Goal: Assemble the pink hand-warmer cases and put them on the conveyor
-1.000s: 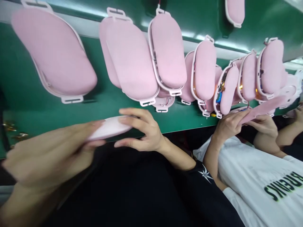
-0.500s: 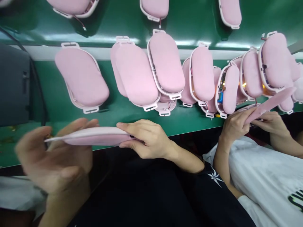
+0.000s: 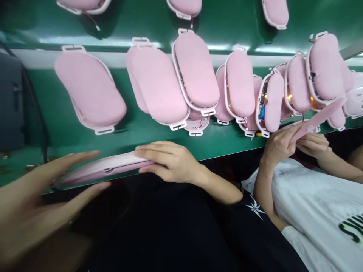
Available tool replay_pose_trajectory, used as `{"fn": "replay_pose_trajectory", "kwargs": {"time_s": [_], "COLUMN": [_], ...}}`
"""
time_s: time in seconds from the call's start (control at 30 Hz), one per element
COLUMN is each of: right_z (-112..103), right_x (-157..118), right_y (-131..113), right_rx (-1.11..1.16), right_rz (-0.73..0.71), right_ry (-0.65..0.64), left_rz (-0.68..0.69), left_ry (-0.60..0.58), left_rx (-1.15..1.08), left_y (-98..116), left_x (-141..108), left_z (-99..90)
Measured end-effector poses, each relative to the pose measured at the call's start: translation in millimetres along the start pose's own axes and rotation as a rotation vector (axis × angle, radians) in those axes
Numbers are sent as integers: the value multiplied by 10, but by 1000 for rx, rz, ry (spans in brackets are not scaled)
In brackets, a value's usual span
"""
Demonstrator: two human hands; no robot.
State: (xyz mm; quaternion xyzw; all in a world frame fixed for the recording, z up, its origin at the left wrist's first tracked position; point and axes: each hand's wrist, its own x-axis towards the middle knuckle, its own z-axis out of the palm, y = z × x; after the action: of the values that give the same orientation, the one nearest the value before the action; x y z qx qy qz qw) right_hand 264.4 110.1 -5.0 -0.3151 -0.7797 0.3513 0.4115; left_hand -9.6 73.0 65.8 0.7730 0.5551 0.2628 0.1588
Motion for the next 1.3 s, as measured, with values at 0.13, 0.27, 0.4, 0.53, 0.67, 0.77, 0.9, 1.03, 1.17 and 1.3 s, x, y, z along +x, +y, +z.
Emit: {"fn": "replay_pose_trajectory", "kwargs": {"time_s": [0.13, 0.27, 0.4, 0.53, 0.67, 0.77, 0.9, 1.03, 1.17, 1.3], "right_z": [199, 344, 389, 289, 154, 106, 113, 144, 188, 230], "right_x": [42, 47, 23, 37, 38, 29, 48, 68, 90, 145], "right_y": [-6, 33, 85, 88, 53, 36, 49, 73, 6, -132], "right_rx": [53, 74, 66, 105, 112, 94, 84, 75, -21, -235], "right_rz": [-18, -70, -13, 67, 126, 205, 228, 172, 23, -105], "right_ry": [16, 170, 143, 22, 37, 28, 6, 8, 85, 136], "left_rz": [200, 304, 375, 287, 11, -29, 9, 5, 91, 166], "left_ry": [-64, 120, 187, 98, -46, -5, 57, 86, 146, 98], "left_rx": [124, 154, 200, 196, 211, 173, 135, 65, 15, -10], "left_y": [188, 170, 140, 161, 79, -55, -149, -89, -10, 1], "left_x": [57, 6, -37, -26, -100, -173, -202, -191, -186, -186], "left_z": [167, 369, 441, 318, 112, 53, 106, 198, 290, 328]}}
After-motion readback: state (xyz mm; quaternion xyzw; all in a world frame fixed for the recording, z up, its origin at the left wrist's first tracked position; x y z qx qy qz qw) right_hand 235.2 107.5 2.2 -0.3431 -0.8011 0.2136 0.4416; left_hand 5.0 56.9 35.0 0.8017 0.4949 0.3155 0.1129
